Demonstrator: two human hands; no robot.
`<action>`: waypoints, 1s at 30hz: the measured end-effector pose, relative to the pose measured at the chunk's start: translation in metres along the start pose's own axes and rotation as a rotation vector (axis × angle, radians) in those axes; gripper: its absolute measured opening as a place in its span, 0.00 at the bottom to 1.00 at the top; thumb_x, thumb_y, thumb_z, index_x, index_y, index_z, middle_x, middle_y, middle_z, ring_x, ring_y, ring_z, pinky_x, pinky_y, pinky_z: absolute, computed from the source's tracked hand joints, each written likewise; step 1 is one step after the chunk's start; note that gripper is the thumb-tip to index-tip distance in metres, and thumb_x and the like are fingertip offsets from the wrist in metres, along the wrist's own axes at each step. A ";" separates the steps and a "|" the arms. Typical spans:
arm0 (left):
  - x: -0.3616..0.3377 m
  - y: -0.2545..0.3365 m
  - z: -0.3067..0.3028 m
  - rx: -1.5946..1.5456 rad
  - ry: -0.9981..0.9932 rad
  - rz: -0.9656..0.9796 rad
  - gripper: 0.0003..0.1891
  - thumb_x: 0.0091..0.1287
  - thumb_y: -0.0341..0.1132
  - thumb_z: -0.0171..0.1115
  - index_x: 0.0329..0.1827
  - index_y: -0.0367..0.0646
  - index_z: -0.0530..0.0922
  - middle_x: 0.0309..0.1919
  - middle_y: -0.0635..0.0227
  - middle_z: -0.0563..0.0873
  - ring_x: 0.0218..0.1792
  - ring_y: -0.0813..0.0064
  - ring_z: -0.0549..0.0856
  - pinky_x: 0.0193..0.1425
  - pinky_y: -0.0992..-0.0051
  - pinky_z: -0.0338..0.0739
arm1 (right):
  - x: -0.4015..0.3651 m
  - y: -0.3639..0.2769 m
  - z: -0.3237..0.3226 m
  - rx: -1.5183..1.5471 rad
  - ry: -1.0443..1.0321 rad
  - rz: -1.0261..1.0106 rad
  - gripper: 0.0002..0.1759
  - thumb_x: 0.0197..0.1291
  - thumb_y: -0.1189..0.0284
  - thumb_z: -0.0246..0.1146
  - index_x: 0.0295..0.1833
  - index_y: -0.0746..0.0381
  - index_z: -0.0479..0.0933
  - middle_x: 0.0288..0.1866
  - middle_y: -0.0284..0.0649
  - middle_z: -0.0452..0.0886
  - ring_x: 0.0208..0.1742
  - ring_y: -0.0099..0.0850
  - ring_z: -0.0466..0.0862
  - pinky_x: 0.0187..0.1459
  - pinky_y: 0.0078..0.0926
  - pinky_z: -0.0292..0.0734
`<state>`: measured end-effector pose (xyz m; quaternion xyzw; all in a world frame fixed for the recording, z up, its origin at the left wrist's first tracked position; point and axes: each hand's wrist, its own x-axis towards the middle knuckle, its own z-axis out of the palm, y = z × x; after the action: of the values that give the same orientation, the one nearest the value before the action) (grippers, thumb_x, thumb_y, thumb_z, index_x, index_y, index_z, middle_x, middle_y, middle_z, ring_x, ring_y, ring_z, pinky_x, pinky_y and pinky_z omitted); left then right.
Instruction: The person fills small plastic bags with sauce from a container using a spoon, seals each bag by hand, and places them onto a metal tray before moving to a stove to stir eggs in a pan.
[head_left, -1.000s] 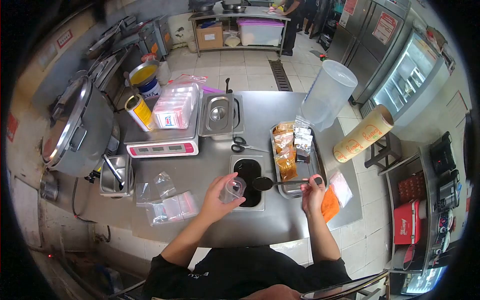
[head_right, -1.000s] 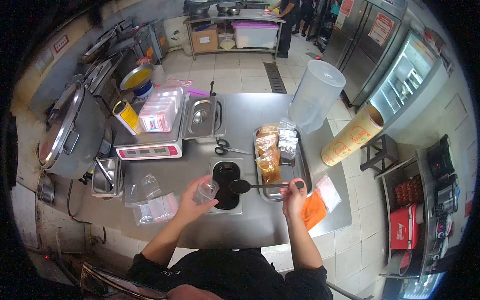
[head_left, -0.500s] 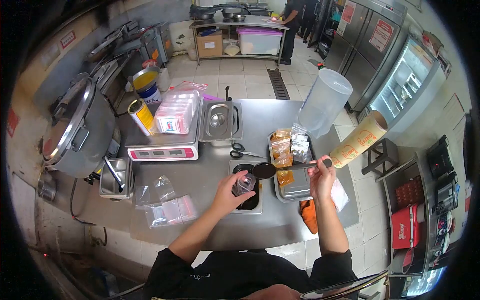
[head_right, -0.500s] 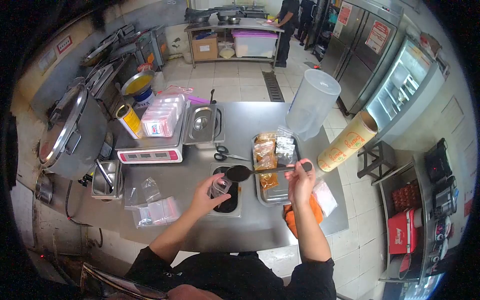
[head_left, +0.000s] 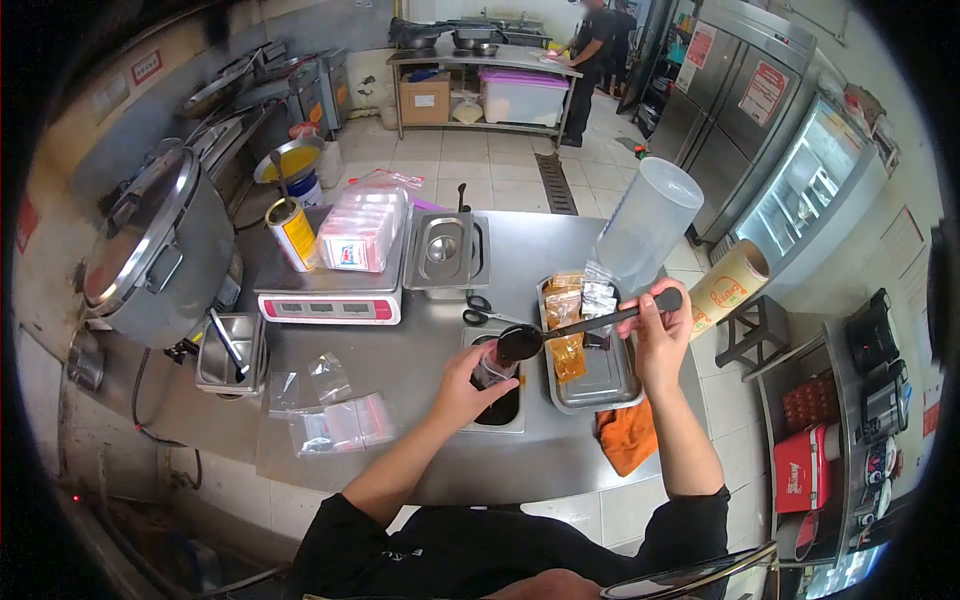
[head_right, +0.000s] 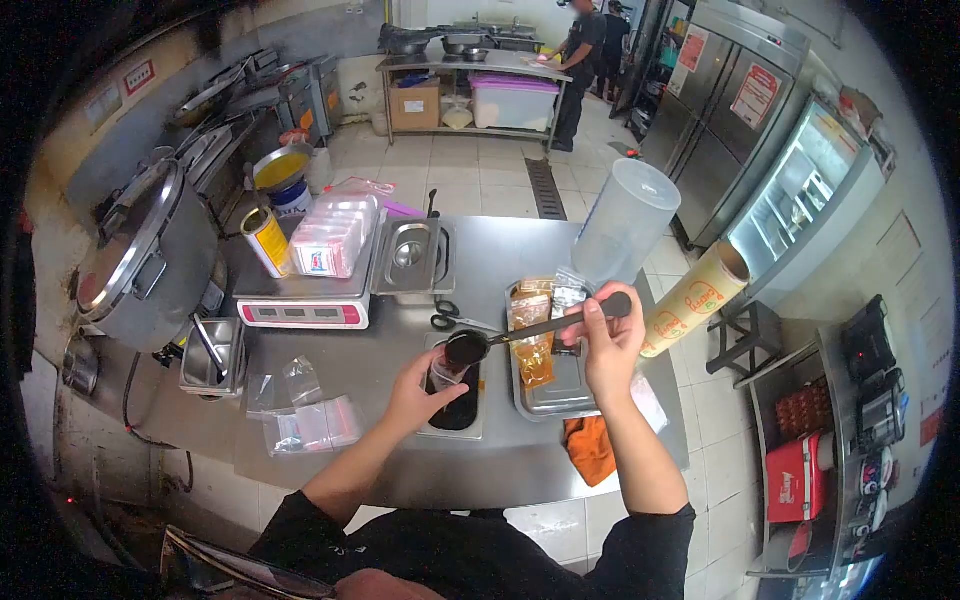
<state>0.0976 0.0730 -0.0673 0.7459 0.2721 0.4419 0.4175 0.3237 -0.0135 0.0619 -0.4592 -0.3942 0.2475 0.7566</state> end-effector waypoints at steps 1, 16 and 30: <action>0.001 0.001 0.000 -0.002 0.003 0.003 0.31 0.48 0.40 0.76 0.55 0.38 0.76 0.45 0.57 0.84 0.45 0.58 0.83 0.52 0.64 0.74 | 0.000 -0.005 0.003 -0.026 -0.024 -0.022 0.08 0.67 0.78 0.55 0.47 0.62 0.63 0.31 0.46 0.80 0.21 0.26 0.80 0.24 0.18 0.75; 0.003 0.000 0.000 -0.097 0.021 -0.042 0.26 0.53 0.33 0.75 0.54 0.36 0.77 0.43 0.63 0.84 0.43 0.75 0.82 0.53 0.74 0.74 | -0.018 -0.031 0.018 -0.270 -0.473 -0.620 0.07 0.64 0.83 0.55 0.44 0.68 0.64 0.35 0.51 0.81 0.27 0.27 0.81 0.31 0.21 0.80; 0.005 0.004 -0.004 -0.213 0.077 -0.044 0.31 0.51 0.29 0.75 0.61 0.41 0.75 0.39 0.66 0.83 0.40 0.75 0.82 0.49 0.75 0.75 | -0.030 0.011 -0.007 0.147 0.182 -0.166 0.10 0.67 0.76 0.55 0.49 0.62 0.61 0.34 0.49 0.79 0.24 0.28 0.79 0.27 0.23 0.76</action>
<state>0.0964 0.0772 -0.0607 0.6739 0.2556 0.4873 0.4930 0.3124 -0.0345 0.0391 -0.3888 -0.3412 0.1694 0.8389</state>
